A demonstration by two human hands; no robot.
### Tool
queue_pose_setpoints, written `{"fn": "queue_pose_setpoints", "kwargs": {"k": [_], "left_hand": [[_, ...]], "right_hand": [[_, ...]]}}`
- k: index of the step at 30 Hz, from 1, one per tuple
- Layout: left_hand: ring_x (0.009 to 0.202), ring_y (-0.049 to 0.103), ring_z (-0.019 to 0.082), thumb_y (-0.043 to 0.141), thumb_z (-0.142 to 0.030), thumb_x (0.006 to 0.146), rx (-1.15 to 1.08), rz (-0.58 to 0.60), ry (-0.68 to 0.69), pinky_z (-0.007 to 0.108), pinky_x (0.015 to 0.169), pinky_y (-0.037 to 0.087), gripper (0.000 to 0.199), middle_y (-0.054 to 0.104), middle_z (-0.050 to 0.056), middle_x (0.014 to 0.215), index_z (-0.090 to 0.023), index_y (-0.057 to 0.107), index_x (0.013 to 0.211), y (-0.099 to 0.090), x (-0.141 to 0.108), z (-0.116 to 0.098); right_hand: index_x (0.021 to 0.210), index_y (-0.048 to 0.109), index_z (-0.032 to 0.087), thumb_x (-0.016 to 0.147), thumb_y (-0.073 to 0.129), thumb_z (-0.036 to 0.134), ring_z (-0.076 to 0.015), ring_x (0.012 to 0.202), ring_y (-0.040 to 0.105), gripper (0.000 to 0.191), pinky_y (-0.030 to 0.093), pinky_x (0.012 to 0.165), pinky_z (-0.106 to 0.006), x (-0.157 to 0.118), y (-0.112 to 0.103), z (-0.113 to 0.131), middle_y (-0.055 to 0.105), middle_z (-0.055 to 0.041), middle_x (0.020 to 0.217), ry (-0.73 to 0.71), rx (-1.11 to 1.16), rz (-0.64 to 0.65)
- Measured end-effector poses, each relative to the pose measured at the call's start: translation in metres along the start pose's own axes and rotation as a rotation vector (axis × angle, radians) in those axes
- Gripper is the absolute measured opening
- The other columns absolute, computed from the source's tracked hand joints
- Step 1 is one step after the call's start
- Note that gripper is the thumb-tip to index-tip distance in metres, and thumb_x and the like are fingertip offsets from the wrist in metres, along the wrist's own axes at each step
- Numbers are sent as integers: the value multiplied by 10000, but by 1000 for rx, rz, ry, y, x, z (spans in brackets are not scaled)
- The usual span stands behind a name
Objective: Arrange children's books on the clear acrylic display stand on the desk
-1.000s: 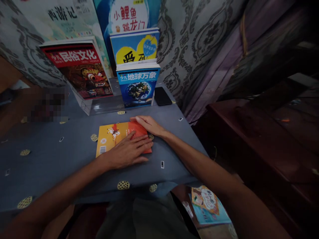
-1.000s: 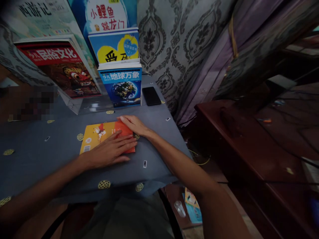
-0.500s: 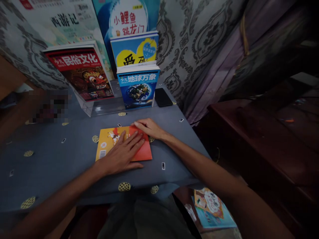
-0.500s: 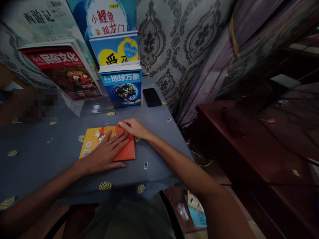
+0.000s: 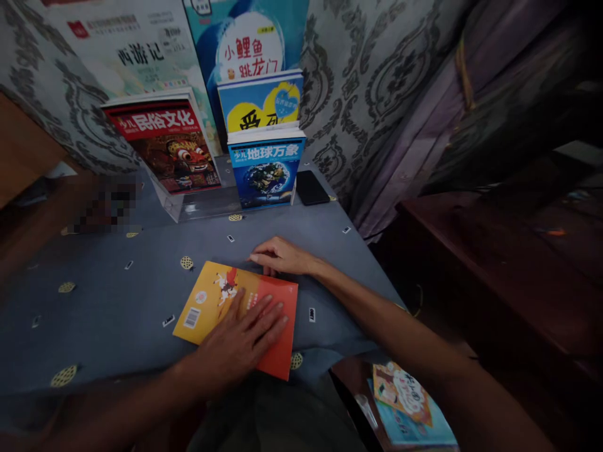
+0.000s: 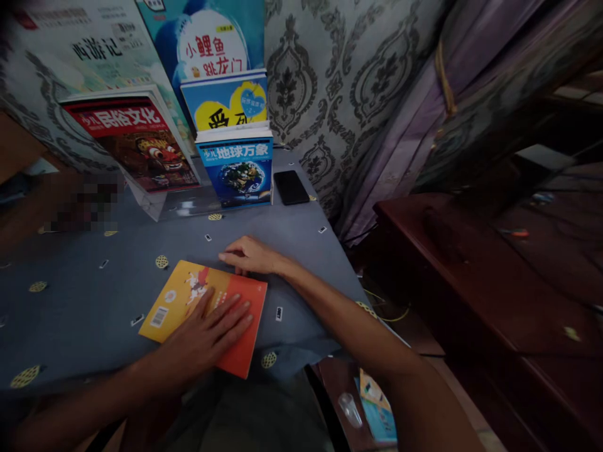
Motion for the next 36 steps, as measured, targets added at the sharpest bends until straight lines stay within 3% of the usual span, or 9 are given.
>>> {"fn": "queue_pose_setpoints", "kwargs": {"k": [5, 11, 18, 21, 24, 27, 31, 33, 36], "left_hand": [[1511, 228, 367, 439, -210, 996, 86, -25, 9, 628, 1188, 235, 616, 376, 201, 1576, -102, 230, 1566, 2, -7, -7], [1500, 293, 288, 531, -274, 968, -164, -57, -53, 478, 1199, 352, 742, 390, 151, 1583, -151, 148, 1592, -28, -10, 7], [1257, 609, 236, 525, -412, 985, -561, -159, -196, 386, 1007, 540, 579, 581, 79, 1446, -315, 351, 1528, -78, -11, 35], [916, 716, 201, 550, -431, 960, -684, -269, -362, 314, 809, 588, 374, 752, 42, 1108, -266, 634, 1285, -96, -11, 51], [643, 654, 165, 591, -498, 906, -824, -448, -544, 249, 582, 546, 329, 726, 10, 761, -204, 734, 942, -106, -14, 70], [655, 665, 179, 650, -561, 844, -1017, -669, -732, 254, 568, 556, 395, 721, 21, 745, -181, 722, 924, -105, -16, 88], [751, 721, 228, 732, -594, 765, -1257, -867, -794, 300, 633, 609, 477, 744, 44, 787, -181, 715, 1003, -105, -13, 104], [780, 735, 243, 772, -566, 734, -1330, -943, -789, 307, 642, 621, 451, 747, 43, 776, -191, 720, 980, -106, -7, 108], [846, 747, 262, 770, -497, 756, -1473, -1041, -799, 337, 702, 638, 383, 762, 49, 809, -189, 718, 978, -101, 3, 115]], "right_hand": [[998, 745, 124, 934, 551, 505, -121, 561, 633, 432, 473, 548, -212, 3, 4, -6, 702, -22, 663, -37, 24, 11], [1096, 756, 154, 926, 510, 642, -219, 1071, 680, 572, 497, 930, -338, 7, 8, -4, 751, -100, 1156, -200, 133, 74], [881, 798, 142, 837, 461, 811, -234, 1054, 690, 750, 434, 1047, -370, 4, 4, -2, 778, -111, 1020, -77, 484, 221], [892, 786, 133, 824, 355, 871, -246, 1037, 692, 857, 457, 1025, -379, 6, 6, -7, 774, -127, 995, -31, 663, 211], [1032, 750, 118, 830, 190, 893, -262, 1086, 675, 977, 460, 1028, -414, 11, 5, -11, 757, -157, 1058, -28, 763, 87], [1210, 674, 138, 833, 168, 888, -267, 1223, 608, 980, 417, 1082, -450, 11, 3, -9, 695, -172, 1237, -114, 819, 37], [1321, 596, 222, 793, 705, 659, -247, 1288, 560, 695, 398, 1106, -437, 8, 5, -2, 614, -120, 1380, -234, 748, 67], [1308, 603, 231, 780, 793, 511, -219, 1244, 591, 627, 406, 1105, -418, 7, 8, -1, 643, -88, 1334, -243, 704, 74], [1173, 675, 195, 812, 758, 511, -176, 1066, 672, 487, 486, 1021, -377, 7, 14, -1, 724, -58, 1136, -205, 675, 80]]}}
Point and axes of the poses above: each hand's wrist, its own x-axis towards the middle knuckle, its own y-axis out of the palm, z = x × y, the point moved 1 cm from there along x, towards the middle knuckle
